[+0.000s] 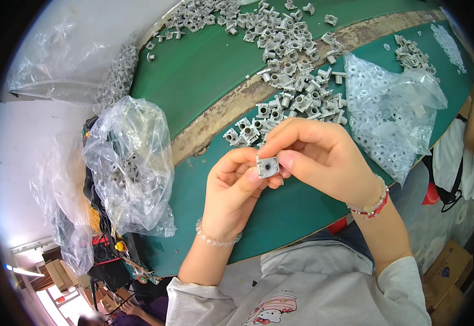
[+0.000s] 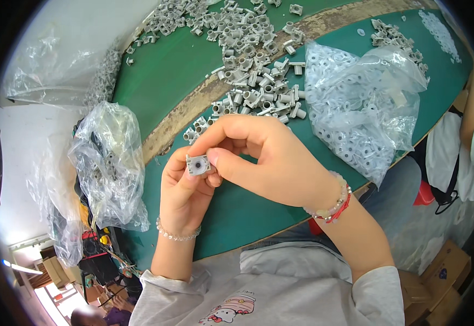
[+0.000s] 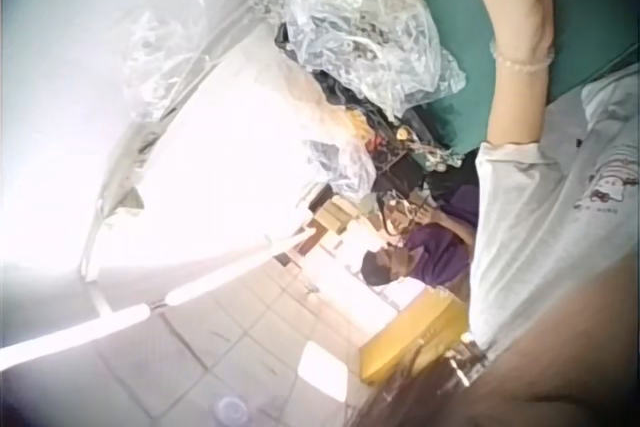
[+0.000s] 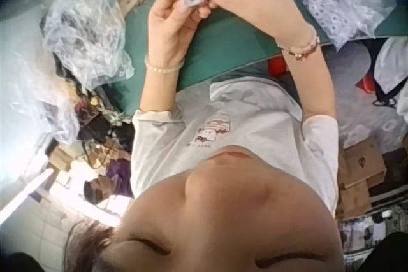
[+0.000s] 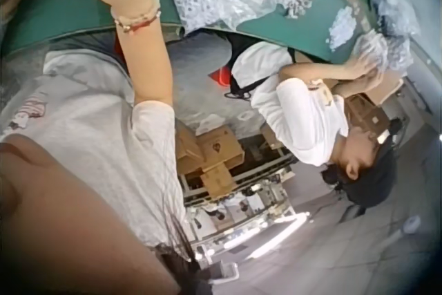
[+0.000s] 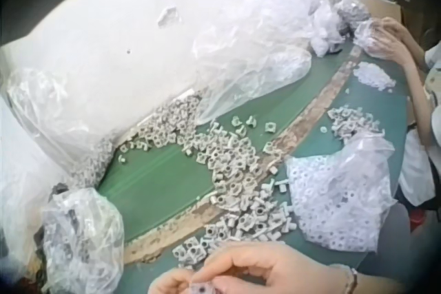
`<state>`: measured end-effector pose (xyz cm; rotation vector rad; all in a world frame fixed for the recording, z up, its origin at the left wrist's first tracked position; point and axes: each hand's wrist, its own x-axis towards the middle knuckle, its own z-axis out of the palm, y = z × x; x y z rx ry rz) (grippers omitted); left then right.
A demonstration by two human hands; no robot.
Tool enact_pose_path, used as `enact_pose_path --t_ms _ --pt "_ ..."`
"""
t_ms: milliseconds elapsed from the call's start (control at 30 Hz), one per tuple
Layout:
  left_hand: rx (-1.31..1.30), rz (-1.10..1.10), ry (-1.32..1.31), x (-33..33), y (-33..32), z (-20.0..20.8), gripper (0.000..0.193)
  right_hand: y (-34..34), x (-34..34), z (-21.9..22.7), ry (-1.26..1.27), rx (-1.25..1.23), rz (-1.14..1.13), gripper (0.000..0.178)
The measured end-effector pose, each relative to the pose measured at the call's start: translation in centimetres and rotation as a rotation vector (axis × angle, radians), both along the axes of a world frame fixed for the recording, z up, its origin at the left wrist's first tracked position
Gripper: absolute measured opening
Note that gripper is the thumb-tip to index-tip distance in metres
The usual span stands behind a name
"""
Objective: Assembling small plastic electronic components by hand at a factory workbench.
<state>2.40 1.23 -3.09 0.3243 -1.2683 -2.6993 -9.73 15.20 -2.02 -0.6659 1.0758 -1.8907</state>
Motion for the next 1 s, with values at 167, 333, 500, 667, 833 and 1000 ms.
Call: enact_pose_path --t_ms 167,333,500,667,833,1000 --pt "-0.026 0.051 -0.006 0.0 0.3 0.4 0.020 0.2 -0.1 0.0 0.083 -0.066 0.005 0.021" --pt "-0.101 0.068 -0.042 -0.2 0.5 0.3 0.021 0.1 -0.1 -0.5 0.134 -0.037 -0.008 0.018" --pt "-0.124 0.108 -0.062 -0.3 0.5 0.5 0.020 -0.2 0.3 -0.5 0.244 -0.024 -0.100 0.018" --pt "-0.081 0.105 -0.007 -0.1 0.4 0.7 0.021 -0.3 0.5 -0.3 0.086 -0.073 -0.122 0.010" --pt "-0.272 0.146 -0.049 0.2 0.4 1.2 0.020 -0.4 0.5 -0.5 0.265 -0.030 -0.148 0.013" --pt "-0.740 0.413 -0.013 0.4 -0.2 2.9 0.017 1.1 -0.1 -0.2 0.496 0.009 -0.284 0.016"
